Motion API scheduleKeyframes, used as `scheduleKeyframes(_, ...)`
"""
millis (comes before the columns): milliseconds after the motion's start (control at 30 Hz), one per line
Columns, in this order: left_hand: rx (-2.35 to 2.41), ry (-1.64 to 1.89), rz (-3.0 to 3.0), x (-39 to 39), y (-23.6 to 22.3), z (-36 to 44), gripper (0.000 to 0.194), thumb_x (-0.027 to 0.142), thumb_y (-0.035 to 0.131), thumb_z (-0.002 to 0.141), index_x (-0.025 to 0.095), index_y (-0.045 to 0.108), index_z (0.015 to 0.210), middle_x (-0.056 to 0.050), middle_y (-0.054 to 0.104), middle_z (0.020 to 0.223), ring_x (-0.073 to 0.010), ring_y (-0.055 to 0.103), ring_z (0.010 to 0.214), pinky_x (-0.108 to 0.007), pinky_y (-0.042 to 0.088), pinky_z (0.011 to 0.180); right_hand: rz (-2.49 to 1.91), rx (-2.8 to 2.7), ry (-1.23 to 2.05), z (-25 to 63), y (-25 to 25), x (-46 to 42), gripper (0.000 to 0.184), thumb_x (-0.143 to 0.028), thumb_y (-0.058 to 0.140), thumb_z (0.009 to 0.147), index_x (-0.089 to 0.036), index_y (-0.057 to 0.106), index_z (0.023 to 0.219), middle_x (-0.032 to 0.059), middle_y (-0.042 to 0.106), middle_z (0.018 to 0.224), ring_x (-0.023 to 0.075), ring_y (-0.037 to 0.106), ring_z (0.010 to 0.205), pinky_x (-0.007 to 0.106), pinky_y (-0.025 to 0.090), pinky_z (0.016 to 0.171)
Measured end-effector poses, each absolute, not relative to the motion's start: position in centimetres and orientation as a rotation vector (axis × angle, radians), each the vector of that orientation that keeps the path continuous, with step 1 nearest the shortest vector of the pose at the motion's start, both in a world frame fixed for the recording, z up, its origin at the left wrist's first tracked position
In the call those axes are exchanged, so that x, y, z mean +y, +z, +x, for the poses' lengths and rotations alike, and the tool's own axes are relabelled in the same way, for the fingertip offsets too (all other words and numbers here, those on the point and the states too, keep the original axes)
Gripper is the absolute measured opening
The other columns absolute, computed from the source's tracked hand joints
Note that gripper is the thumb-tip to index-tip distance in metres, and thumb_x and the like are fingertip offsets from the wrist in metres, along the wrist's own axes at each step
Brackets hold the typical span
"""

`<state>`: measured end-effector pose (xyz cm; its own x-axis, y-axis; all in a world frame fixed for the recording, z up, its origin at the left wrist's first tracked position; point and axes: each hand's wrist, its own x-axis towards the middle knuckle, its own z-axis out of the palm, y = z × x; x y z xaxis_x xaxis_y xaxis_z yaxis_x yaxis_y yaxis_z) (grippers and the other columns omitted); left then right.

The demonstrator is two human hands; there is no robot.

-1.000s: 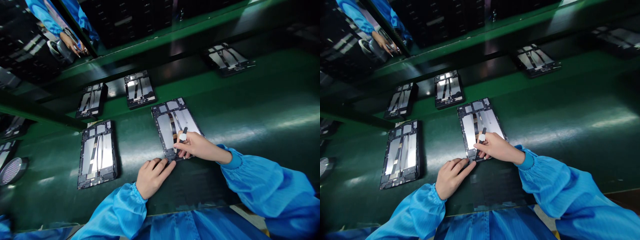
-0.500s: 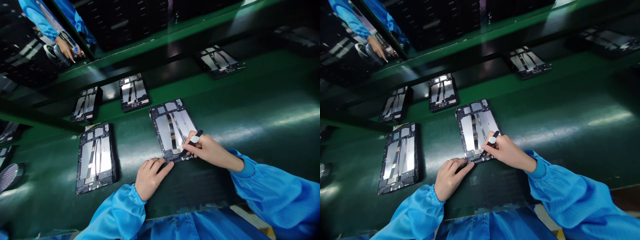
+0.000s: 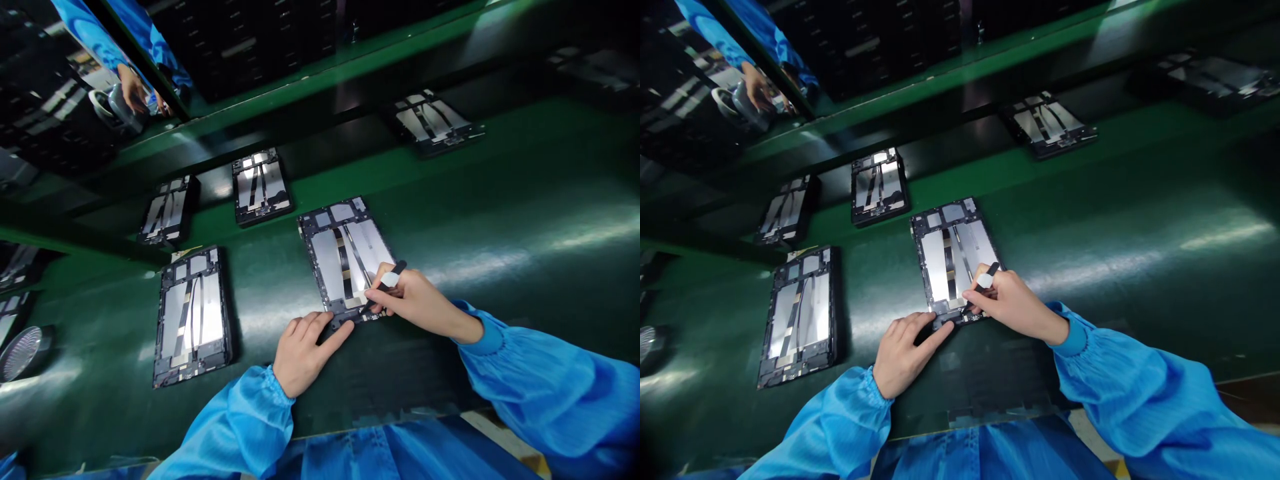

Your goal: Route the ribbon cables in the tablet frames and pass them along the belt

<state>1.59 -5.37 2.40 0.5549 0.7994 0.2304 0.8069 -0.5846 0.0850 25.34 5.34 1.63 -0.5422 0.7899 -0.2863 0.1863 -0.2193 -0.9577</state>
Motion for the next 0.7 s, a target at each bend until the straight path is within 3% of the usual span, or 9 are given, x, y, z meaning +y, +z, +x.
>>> scheduleKeyframes(467,-1.503,-0.479,-2.715,-4.8,2.5,2.5,0.032,0.022,0.060,0.093,0.025,0.062,0.125,-0.009,0.057,0.117,-0.0227,0.055,0.105,-0.033,0.045,0.079,-1.154,-1.648,1.755,25.4,1.7,5.5,0.024,-0.039,0.065,0.087,-0.017,0.056,0.081,0.0019,0.065,0.064,0.0200,0.071,0.066,0.026,0.054,0.053)
scheduleKeyframes(700,-1.569,-0.321,-2.717,-4.5,3.2,3.6,0.034,0.027,0.057,0.095,0.029,0.060,0.129,-0.010,0.057,0.116,-0.0242,0.056,0.098,-0.036,0.051,0.073,-1.148,-1.720,1.633,25.7,1.1,5.3,0.022,-0.036,0.063,0.089,-0.018,0.055,0.081,0.0011,0.064,0.063,0.0172,0.068,0.058,0.025,0.053,0.052)
